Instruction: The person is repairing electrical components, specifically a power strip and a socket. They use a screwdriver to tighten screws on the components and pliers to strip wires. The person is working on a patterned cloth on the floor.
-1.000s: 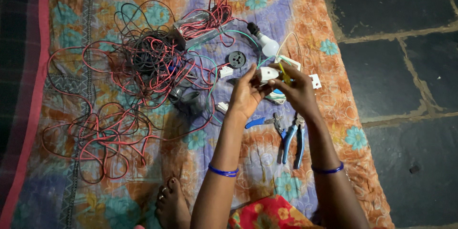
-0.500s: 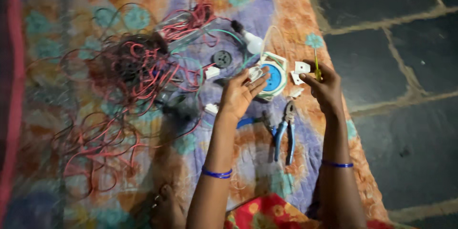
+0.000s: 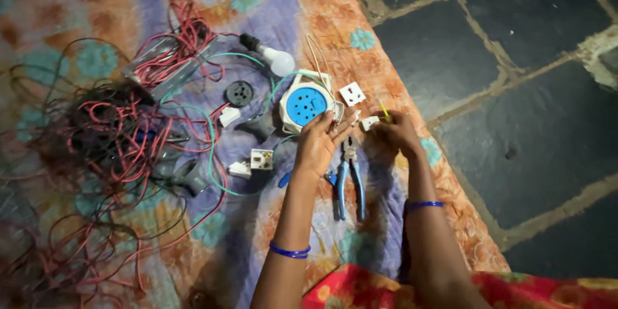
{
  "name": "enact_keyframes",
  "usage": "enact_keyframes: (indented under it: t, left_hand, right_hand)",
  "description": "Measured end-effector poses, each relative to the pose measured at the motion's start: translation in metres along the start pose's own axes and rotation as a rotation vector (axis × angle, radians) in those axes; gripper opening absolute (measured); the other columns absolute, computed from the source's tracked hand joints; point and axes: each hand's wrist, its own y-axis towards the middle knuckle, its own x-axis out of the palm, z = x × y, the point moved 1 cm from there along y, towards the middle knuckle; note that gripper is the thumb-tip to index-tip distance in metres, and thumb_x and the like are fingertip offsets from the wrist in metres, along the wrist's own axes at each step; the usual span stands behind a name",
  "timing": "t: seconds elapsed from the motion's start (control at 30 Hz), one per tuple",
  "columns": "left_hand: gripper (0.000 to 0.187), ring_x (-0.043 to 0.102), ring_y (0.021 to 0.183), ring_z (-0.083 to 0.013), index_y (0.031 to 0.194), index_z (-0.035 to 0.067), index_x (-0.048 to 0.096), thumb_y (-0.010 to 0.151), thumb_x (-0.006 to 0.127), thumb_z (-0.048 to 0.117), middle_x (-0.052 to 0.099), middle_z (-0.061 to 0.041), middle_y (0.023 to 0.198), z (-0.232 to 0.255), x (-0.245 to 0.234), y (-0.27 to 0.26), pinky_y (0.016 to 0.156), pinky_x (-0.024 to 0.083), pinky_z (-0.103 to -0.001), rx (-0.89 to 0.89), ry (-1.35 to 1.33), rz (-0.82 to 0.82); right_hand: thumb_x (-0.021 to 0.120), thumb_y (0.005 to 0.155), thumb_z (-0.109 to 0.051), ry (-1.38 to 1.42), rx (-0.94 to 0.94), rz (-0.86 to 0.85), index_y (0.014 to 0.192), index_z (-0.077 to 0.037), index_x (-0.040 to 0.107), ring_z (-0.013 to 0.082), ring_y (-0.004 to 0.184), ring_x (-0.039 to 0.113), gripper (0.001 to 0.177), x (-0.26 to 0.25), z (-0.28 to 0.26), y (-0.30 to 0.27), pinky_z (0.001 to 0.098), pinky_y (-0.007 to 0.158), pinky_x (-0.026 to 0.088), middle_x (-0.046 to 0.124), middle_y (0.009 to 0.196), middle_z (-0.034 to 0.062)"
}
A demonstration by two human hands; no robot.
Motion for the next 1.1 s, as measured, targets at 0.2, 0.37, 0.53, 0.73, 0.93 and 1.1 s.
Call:
enact_keyframes:
  t: [0.2,0.37,0.53,0.73,0.93,1.1]
  left_hand:
    - [0.039,0.065,0.125,-0.0369,0.134,-0.005,0.056,0.105,0.051,0.022,0.065,-0.021,0.135,-0.025,0.006,0.018,0.11,0.049,-0.05,-0.007,0.09,0.046]
    - [0.043,0.059,0.132,-0.037,0.137,-0.002,0.053,0.106,0.047,0.028,0.062,-0.025,0.139,-0.03,0.007,0.035,0.113,0.044,-0.049,-0.015,0.043,0.073]
    - [0.033,0.062,0.117,-0.0275,0.129,0.004,0.058,0.109,0.048,0.028,0.067,-0.015,0.126,-0.04,-0.008,0.049,0.101,0.048,-0.043,0.036,-0.001,0.101]
    - [0.019,0.064,0.095,-0.0206,0.114,0.004,0.06,0.109,0.053,0.02,0.067,-0.009,0.105,-0.045,-0.019,0.054,0.089,0.051,-0.037,0.19,-0.023,0.143]
    - [0.029,0.068,0.105,-0.0254,0.124,0.001,0.058,0.107,0.049,0.023,0.07,-0.019,0.122,-0.036,-0.002,0.042,0.095,0.053,-0.037,0.178,0.08,0.139]
    - [0.033,0.069,0.116,-0.0229,0.129,0.007,0.052,0.104,0.045,0.028,0.07,-0.012,0.129,-0.023,0.014,0.03,0.095,0.05,-0.039,0.036,0.136,0.219]
  right_hand:
    - [0.083,0.08,-0.015,-0.457,-0.092,0.18,0.107,-0.003,0.079,0.0183,0.077,0.067,0.03,0.005,-0.001,0.002,0.0348,0.07,0.054,0.075,0.087,0.0129]
    - [0.083,0.082,-0.016,-0.457,-0.392,0.403,0.109,0.0,0.078,0.0192,0.084,0.068,0.032,0.017,-0.046,-0.028,0.0352,0.072,0.055,0.073,0.094,0.0162]
    - [0.078,0.093,-0.018,0.043,-0.233,0.117,0.101,-0.001,0.078,0.0147,0.081,0.072,0.019,0.048,-0.123,-0.053,0.0334,0.075,0.058,0.078,0.088,0.0095]
    - [0.08,0.085,-0.013,-0.179,-0.275,0.092,0.098,-0.001,0.078,0.016,0.078,0.075,0.017,0.064,-0.17,-0.072,0.0315,0.07,0.058,0.079,0.088,0.0101]
    - [0.079,0.086,-0.012,-0.306,-0.376,0.115,0.098,0.0,0.078,0.019,0.079,0.074,0.018,0.069,-0.152,-0.066,0.0331,0.072,0.058,0.076,0.09,0.0129]
    - [0.077,0.091,-0.021,-0.104,-0.245,0.09,0.103,-0.003,0.079,0.0143,0.072,0.065,0.022,0.039,-0.11,-0.04,0.0308,0.06,0.053,0.077,0.096,0.005]
